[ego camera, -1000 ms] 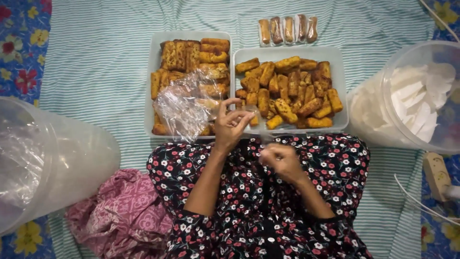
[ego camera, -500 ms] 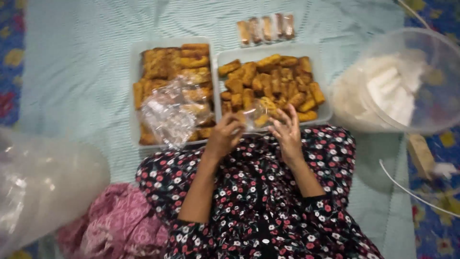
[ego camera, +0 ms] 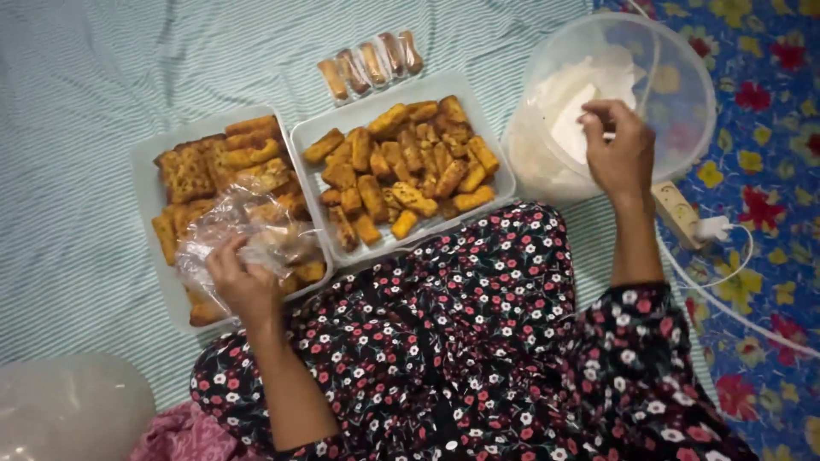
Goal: Manually placing individual pieces of fried food into small plastic bags for retail.
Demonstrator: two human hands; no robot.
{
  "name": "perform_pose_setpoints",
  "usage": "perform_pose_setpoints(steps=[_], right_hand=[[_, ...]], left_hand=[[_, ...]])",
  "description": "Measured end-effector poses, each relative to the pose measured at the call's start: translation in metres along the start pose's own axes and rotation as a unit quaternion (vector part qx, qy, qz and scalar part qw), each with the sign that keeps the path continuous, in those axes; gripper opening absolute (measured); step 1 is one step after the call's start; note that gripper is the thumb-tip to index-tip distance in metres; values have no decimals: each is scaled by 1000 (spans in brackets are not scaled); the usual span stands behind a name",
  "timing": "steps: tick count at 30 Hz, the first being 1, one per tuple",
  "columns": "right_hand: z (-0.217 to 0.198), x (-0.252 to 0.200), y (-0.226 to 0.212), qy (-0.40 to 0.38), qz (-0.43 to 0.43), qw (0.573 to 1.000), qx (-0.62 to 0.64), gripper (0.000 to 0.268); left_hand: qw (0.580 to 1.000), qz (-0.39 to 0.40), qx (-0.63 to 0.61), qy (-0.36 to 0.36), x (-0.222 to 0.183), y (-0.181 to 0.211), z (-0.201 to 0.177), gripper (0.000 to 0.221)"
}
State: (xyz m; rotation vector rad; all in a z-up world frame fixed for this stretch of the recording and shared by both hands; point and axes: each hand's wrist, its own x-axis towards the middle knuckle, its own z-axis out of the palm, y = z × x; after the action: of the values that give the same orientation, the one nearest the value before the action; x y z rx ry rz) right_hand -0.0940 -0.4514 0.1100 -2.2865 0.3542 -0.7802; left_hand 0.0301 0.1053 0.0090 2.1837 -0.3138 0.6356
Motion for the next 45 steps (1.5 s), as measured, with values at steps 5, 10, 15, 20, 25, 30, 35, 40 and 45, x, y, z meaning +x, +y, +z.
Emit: perform_pose_setpoints(steps=[5, 10, 15, 20, 25, 30, 35, 40, 45], right_hand=[[-3, 23, 70, -145, 143, 928, -311, 26], [3, 36, 78, -216, 217, 897, -319, 39], [12, 36, 84, -236, 233, 887, -320, 34], [0, 29, 71, -72, 63, 912, -400, 11], [-24, 10, 9, 75, 0, 964, -254, 6], [3, -26, -79, 71, 141, 981, 109, 12], [113, -96, -102, -87, 254, 886, 377, 13], [189, -149, -134, -187, 323, 838, 398, 25], [202, -149, -153, -252, 347, 819, 382, 39]], left_hand=[[992, -21, 71, 106, 9, 19, -7, 51], [993, -12, 10, 121, 15, 37, 2, 45], [992, -58, -62, 97, 3, 26, 23, 39], [989, -78, -79, 93, 2, 43, 22, 32], [987, -103, -106, 67, 4, 67, 19, 23], [959, -133, -251, -15, -16, 99, 41, 15], [710, -398, -563, -144, -53, 142, 77, 46], [569, -479, -659, -114, -79, 108, 118, 68], [517, -505, -685, -92, -54, 129, 89, 68]])
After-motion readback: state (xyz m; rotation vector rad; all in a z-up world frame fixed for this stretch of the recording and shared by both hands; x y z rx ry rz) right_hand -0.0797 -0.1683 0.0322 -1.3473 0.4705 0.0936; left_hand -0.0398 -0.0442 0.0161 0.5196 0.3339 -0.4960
